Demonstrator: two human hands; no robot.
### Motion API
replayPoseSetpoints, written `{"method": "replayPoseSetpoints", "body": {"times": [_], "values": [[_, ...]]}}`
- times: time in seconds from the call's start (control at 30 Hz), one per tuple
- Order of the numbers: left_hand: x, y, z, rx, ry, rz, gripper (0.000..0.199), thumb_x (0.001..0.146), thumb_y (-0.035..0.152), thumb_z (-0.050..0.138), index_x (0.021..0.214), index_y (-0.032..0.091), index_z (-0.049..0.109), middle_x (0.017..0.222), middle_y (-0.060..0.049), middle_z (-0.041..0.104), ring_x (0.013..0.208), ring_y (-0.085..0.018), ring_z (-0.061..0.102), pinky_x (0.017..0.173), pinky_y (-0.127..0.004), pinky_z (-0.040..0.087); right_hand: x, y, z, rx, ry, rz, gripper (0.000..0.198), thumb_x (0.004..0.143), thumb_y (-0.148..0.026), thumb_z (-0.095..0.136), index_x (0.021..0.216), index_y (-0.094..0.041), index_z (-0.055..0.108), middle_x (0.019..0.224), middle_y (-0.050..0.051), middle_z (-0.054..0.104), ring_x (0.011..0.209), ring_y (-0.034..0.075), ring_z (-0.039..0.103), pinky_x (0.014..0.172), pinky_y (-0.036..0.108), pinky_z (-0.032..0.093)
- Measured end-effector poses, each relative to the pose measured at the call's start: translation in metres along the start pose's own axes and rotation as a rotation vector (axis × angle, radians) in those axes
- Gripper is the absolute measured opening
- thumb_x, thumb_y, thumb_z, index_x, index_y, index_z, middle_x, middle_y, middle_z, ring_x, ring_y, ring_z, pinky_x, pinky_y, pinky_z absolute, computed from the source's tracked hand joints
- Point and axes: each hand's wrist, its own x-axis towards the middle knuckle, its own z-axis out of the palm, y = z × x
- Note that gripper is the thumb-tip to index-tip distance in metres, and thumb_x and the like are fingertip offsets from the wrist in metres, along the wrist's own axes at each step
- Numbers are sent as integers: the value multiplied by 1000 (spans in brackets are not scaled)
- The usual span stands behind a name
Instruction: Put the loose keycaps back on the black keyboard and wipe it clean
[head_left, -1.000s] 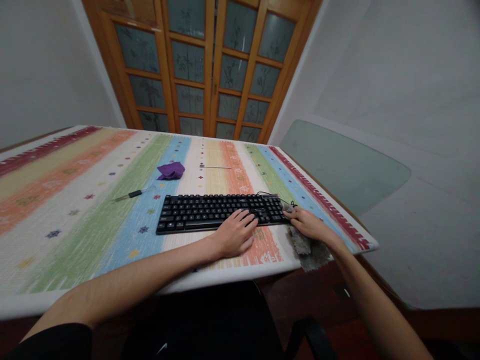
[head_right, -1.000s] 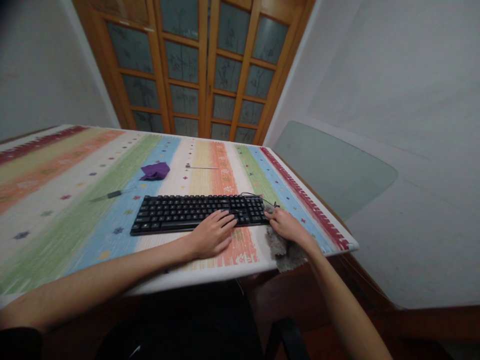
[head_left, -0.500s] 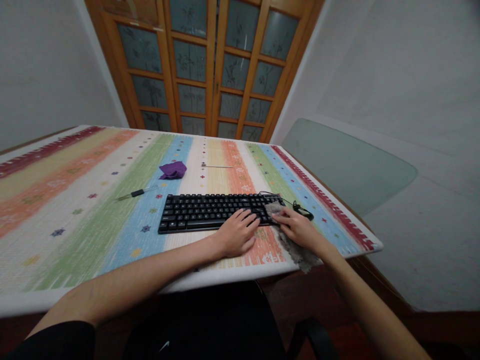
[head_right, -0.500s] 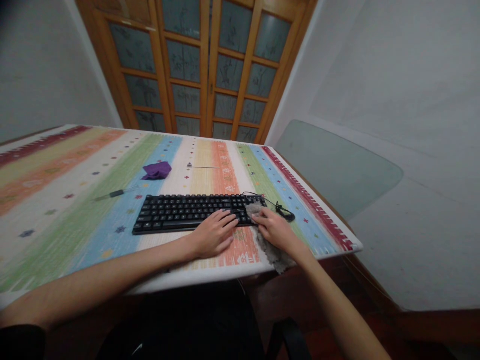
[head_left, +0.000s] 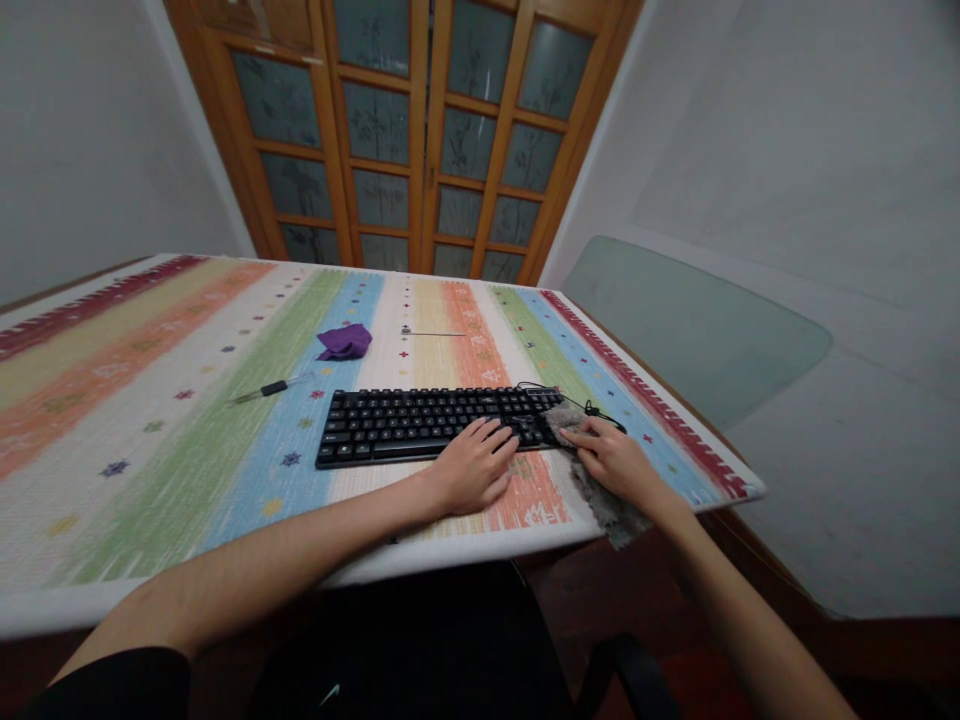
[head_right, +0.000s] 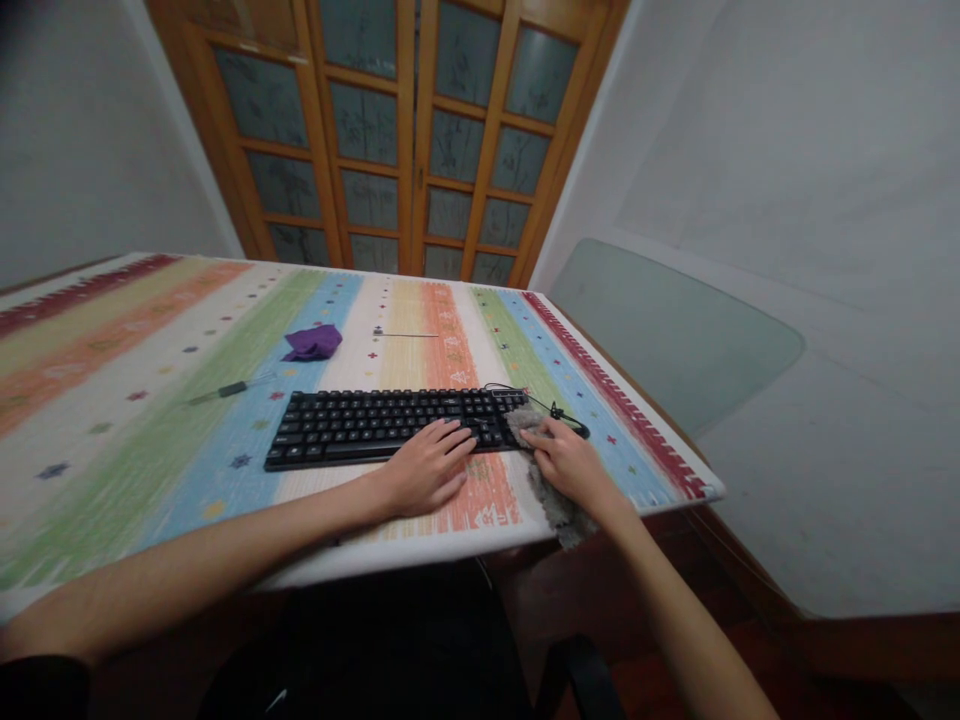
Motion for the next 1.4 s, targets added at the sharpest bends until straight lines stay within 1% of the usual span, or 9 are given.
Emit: {"method": "replayPoseSetpoints", "body": {"times": [0.23,0.47,0.6,0.77,1.0,1.13,1.23,1.3,1.4], "values": [[1,1,-2,10,1,3,46,97,35,52,135,10,55,137,-16,61,134,-33,50,116,-47,35,-6,-2,9,57,112,85,42,93,-16,44,121,-21,75,103,10,68,97,25,65,92,38,53],[0,0,0,2,4,5,46,96,35,52,135,9,55,138,-16,61,134,-34,50,117,-48,35,-6,-6,-1,-43,-8,110,42,94,-16,44,124,-20,74,108,11,69,97,24,66,86,35,54],[0,-1,0,-8,6,2,46,96,34,53,135,9,55,138,-16,61,135,-34,50,117,-48,35,7,-5,-14,-26,-42,134,39,89,-13,48,110,-20,79,103,8,72,93,22,67,87,32,52],[0,0,-1,-16,6,5,46,96,34,53,135,9,55,138,-17,60,135,-34,50,117,-48,36,32,-9,-31,116,163,117,33,86,-18,53,107,-19,80,91,8,74,84,22,68,82,31,52],[3,0,-9,-149,77,-8,43,94,30,53,131,8,56,136,-19,60,134,-34,50,121,-53,32,62,-45,-62,460,312,6,29,84,-25,61,108,-20,78,98,7,77,86,22,70,79,33,55],[7,-7,-27,-338,251,-182,49,94,35,57,136,12,48,131,-19,61,127,-33,55,111,-52,45,78,-69,-71,657,319,-39,23,85,-31,65,102,-20,76,93,5,77,78,19,69,68,29,55],[9,-14,-41,-478,403,-317,75,87,41,69,148,15,34,140,-19,55,129,-34,55,111,-53,45,90,-90,-69,766,290,-91,19,83,-33,69,96,-19,72,89,4,74,74,17,67,63,27,54],[10,-20,-49,-551,426,-299,93,80,39,76,155,19,23,148,-18,49,134,-34,52,114,-52,43,98,-104,-63,819,291,-126,17,83,-34,71,91,-19,69,88,4,71,74,17,66,62,26,55],[7,-34,-57,-592,401,-226,85,82,25,69,155,21,26,149,-15,50,132,-29,55,113,-46,46,109,-124,-52,865,326,-169,18,82,-36,72,85,-20,64,86,3,67,77,17,64,63,27,56]]}}
